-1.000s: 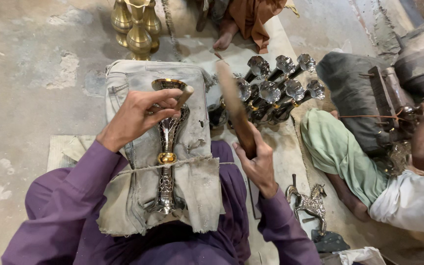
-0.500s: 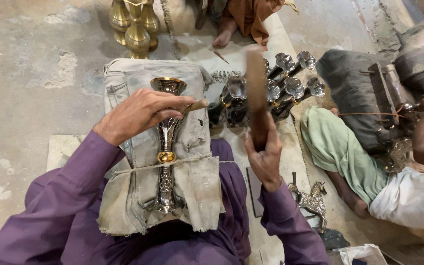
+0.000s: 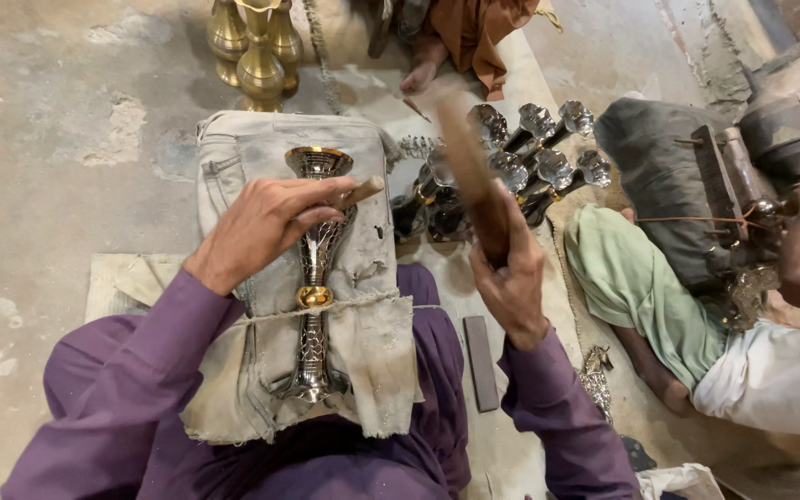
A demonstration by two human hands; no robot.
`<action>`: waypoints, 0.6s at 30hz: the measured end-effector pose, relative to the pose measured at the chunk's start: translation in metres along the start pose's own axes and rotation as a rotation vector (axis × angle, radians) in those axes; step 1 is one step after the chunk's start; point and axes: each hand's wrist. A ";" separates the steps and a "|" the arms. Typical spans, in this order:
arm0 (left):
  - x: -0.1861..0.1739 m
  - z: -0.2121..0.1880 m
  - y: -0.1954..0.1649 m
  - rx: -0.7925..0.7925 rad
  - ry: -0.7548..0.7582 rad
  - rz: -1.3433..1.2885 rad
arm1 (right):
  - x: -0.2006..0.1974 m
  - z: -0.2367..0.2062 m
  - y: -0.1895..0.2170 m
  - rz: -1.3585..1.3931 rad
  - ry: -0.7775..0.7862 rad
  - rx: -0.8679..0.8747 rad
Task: The person sits on the floor holding a chisel against an ornate silver vase resting on a cloth cushion and strikes the chisel with a wooden mallet to engrave decorative patterns into the metal, repositioning the chisel around the vase's surface as they work.
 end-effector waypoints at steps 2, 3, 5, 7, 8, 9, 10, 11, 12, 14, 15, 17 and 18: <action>0.001 -0.003 -0.001 -0.018 -0.013 -0.001 | -0.006 0.007 0.004 -0.434 0.127 0.061; 0.001 -0.005 -0.002 -0.026 -0.018 -0.002 | -0.009 0.010 0.007 -0.651 0.190 0.091; 0.003 -0.008 -0.003 -0.021 -0.085 -0.021 | -0.013 0.016 0.014 -0.531 0.070 0.034; 0.006 -0.012 -0.003 -0.028 -0.159 -0.030 | -0.014 0.025 0.019 -0.351 0.040 -0.017; 0.008 -0.014 -0.005 -0.037 -0.198 -0.033 | -0.016 0.030 0.022 -0.233 0.071 -0.036; 0.011 -0.017 -0.006 -0.046 -0.237 -0.038 | -0.017 0.035 0.024 -0.116 0.103 -0.053; 0.014 -0.019 -0.007 -0.073 -0.257 -0.069 | -0.018 0.039 0.025 -0.349 0.155 -0.033; 0.016 -0.021 -0.007 -0.099 -0.277 -0.099 | -0.020 0.043 0.027 -0.581 0.206 -0.013; 0.019 -0.023 -0.008 -0.124 -0.295 -0.131 | -0.022 0.047 0.028 -0.814 0.255 0.009; 0.025 -0.026 -0.010 -0.162 -0.353 -0.179 | -0.022 0.052 0.032 -0.515 0.131 -0.096; 0.028 -0.028 -0.010 -0.183 -0.383 -0.203 | -0.022 0.056 0.034 -0.362 0.073 -0.149; 0.031 -0.028 -0.009 -0.153 -0.416 -0.166 | -0.023 0.067 0.035 -0.506 0.206 -0.215; 0.033 -0.028 -0.008 -0.137 -0.433 -0.149 | -0.024 0.073 0.036 -0.579 0.272 -0.248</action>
Point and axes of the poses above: each hand's wrist, its own z-axis towards the middle knuckle, its own x-axis out of the palm, y = z × x, and after that the axes turned 7 degrees about x, right-handed
